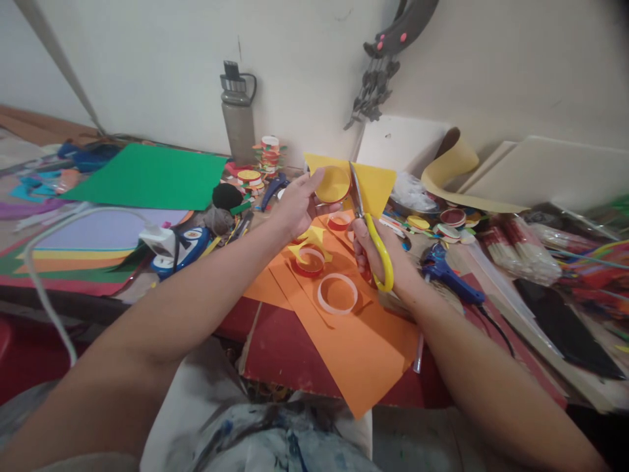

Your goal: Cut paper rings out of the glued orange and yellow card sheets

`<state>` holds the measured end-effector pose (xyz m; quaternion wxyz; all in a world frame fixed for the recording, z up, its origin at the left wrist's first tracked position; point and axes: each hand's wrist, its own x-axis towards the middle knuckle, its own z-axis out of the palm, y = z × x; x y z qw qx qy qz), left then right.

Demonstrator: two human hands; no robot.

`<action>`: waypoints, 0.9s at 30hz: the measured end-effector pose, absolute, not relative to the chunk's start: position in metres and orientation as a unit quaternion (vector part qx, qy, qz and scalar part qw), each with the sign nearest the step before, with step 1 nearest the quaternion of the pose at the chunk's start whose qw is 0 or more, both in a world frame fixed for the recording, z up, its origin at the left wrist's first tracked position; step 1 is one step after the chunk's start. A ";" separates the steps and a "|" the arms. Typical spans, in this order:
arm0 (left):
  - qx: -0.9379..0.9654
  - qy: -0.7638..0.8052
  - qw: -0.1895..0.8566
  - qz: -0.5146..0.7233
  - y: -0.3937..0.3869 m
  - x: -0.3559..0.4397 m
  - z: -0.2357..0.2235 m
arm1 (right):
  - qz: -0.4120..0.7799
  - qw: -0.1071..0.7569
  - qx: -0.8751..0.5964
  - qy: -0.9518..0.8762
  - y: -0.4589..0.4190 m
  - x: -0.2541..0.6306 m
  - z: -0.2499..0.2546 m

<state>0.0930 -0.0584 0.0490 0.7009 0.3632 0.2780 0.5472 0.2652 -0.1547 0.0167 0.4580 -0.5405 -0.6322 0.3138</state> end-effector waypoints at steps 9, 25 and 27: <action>0.379 0.279 0.692 0.548 -0.057 0.095 0.047 | 0.330 0.474 -0.512 -0.636 -0.152 0.263 0.014; 0.371 0.277 0.714 0.526 -0.065 0.097 0.048 | 0.294 0.487 -0.536 -0.624 -0.148 0.267 0.005; 0.359 0.283 0.717 0.526 -0.066 0.098 0.049 | 0.286 0.483 -0.532 -0.634 -0.148 0.267 0.004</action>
